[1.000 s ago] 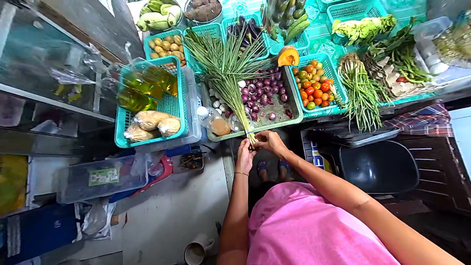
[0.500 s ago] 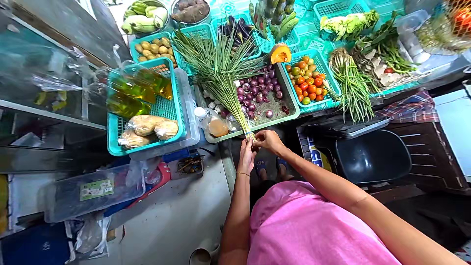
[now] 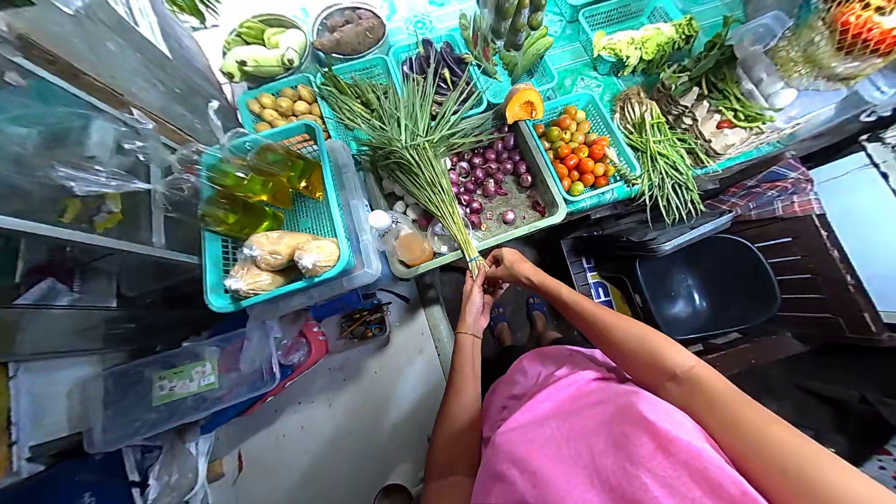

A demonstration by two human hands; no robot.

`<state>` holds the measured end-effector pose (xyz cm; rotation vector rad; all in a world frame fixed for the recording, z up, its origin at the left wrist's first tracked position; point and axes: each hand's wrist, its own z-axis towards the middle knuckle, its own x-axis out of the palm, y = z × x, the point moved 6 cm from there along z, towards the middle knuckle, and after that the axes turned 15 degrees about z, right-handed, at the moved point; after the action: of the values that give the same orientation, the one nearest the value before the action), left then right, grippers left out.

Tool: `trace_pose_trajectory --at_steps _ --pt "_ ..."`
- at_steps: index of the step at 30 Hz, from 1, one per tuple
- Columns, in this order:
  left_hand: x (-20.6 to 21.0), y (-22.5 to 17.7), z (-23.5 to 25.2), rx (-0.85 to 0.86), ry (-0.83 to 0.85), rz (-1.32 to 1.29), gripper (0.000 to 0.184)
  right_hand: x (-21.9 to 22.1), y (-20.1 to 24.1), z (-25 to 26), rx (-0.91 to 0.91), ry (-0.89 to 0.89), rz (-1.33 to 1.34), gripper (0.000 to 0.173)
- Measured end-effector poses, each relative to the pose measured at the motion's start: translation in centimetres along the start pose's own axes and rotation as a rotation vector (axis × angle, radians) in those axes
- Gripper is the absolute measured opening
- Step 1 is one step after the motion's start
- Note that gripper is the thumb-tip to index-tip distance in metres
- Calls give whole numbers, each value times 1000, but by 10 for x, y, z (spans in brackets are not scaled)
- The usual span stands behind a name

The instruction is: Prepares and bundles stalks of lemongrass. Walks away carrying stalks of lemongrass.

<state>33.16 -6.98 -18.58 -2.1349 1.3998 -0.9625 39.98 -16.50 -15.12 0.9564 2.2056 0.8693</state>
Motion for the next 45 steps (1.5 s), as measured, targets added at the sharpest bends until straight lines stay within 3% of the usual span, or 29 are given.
trace_pose_trajectory --at_steps 8,10,14,16,19,23,26,30,31,33,35,37,39,42,45 --pt "7 -1 -2 43 -69 10 40 4 0 0 4 -33 65 33" --pt "11 -5 -4 53 -86 23 40 8 6 -6 -2 -71 -57 36" --pt "16 -12 -2 127 -197 59 33 16 13 -45 -91 -239 -279 30" --pt "14 -18 0 141 -212 72 38 9 1 -81 -138 -255 -278 31" --pt "13 -22 2 146 -214 123 36 -16 -65 -142 -153 -282 -247 36" --pt "14 -21 1 178 -234 177 31 -53 -192 -247 -140 -424 -250 35" --pt "17 -25 0 177 -286 209 32 -74 -285 -347 24 -605 -275 30" --pt "9 -32 -2 175 -298 218 57 -84 -402 -491 469 -886 -63 33" --pt "9 -28 -8 154 -312 241 68 -78 -416 -512 509 -964 59 36" --pt "21 -1 -34 93 -319 298 83 -54 -418 -520 420 -1108 402 37" --pt "60 54 -69 26 -157 434 84 -28 -387 -490 141 -1147 913 28" --pt "118 119 -112 -32 196 609 64 -8 -334 -453 -135 -988 1329 24" --pt "178 162 -160 -44 594 740 46 4 -285 -428 -294 -779 1504 25" --pt "231 178 -220 48 902 772 37 15 -241 -424 -404 -533 1581 27" --pt "240 165 -243 112 956 715 31 22 -226 -438 -469 -370 1644 30"
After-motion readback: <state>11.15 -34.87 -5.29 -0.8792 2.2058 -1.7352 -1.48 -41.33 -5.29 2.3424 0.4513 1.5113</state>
